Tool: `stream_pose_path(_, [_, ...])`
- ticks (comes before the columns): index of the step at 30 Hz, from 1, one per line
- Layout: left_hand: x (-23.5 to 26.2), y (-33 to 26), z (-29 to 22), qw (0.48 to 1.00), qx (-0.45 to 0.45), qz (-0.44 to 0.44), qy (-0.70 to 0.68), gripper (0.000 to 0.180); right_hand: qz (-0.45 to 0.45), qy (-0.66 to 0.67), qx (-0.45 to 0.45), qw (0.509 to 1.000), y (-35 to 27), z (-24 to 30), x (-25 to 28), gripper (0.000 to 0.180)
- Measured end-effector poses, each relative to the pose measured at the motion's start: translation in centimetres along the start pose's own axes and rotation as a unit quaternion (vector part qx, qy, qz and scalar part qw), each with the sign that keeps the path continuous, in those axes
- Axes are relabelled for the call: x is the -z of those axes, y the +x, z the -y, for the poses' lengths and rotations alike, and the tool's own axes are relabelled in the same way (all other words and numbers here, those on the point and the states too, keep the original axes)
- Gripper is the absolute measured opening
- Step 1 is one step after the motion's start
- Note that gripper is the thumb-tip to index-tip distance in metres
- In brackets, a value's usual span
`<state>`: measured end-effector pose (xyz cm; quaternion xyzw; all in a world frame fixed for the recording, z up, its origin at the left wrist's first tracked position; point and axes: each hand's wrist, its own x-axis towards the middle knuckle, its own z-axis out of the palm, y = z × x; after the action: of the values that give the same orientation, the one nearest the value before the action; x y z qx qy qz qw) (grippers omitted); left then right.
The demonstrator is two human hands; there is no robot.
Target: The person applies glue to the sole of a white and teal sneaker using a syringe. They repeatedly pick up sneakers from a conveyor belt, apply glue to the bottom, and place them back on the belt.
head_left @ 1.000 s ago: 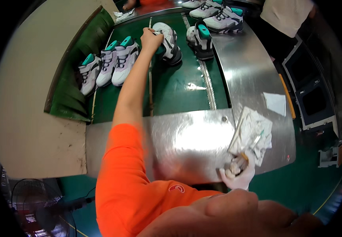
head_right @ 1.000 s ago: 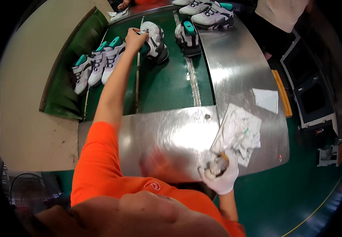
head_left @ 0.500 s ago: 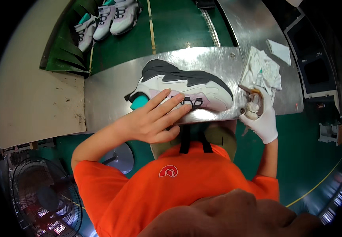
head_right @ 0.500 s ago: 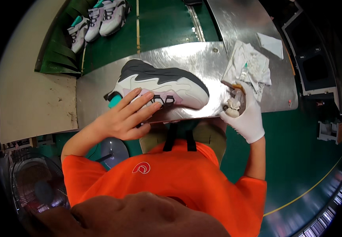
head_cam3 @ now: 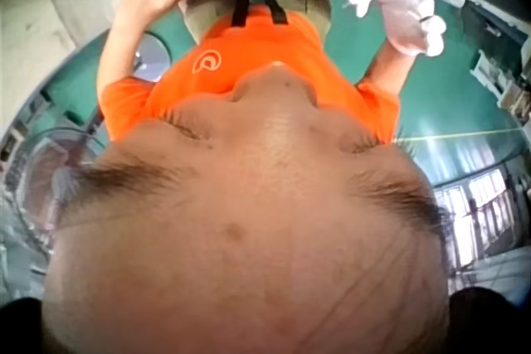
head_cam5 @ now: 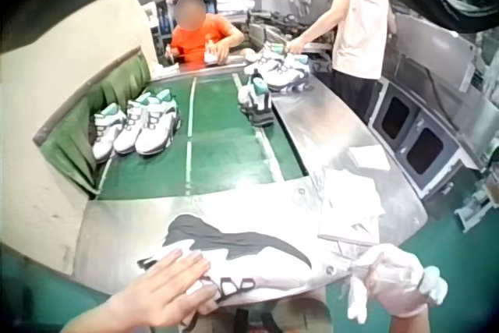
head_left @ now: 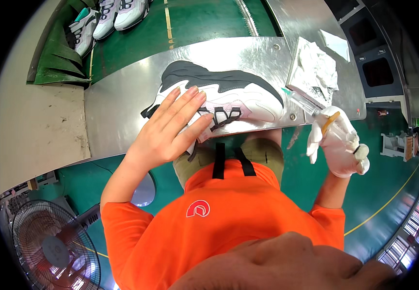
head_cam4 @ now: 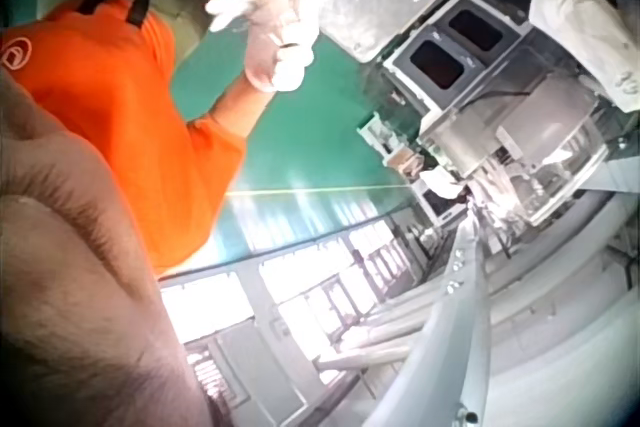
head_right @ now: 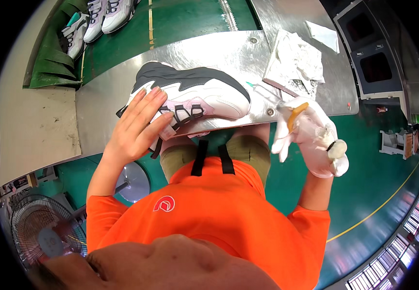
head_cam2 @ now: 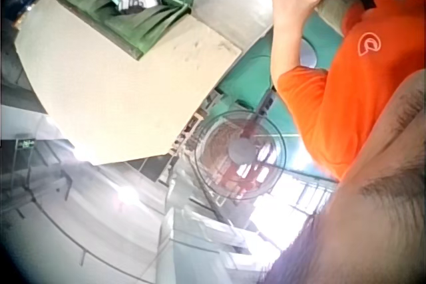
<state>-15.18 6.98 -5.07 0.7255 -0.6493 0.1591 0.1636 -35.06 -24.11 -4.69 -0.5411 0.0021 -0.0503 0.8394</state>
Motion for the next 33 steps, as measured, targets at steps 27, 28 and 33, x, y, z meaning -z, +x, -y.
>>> stream_pose_path(27, [0.0,1.7,-2.8,0.998,0.064,0.020,0.021,0.030,-0.055,0.153,-0.100,0.982,0.3,-1.2,2.6,0.107])
stream_pose_path(28, [0.0,1.8,-3.1,0.997,0.068,0.025,0.025,0.030,-0.090,0.141,-0.103,0.981,0.2,-1.4,2.6,0.107])
stream_pose_path(33, [-0.4,1.7,-4.8,0.994,0.091,0.024,0.049,0.032,0.018,0.194,-0.048,0.980,0.4,-2.9,3.8,0.108])
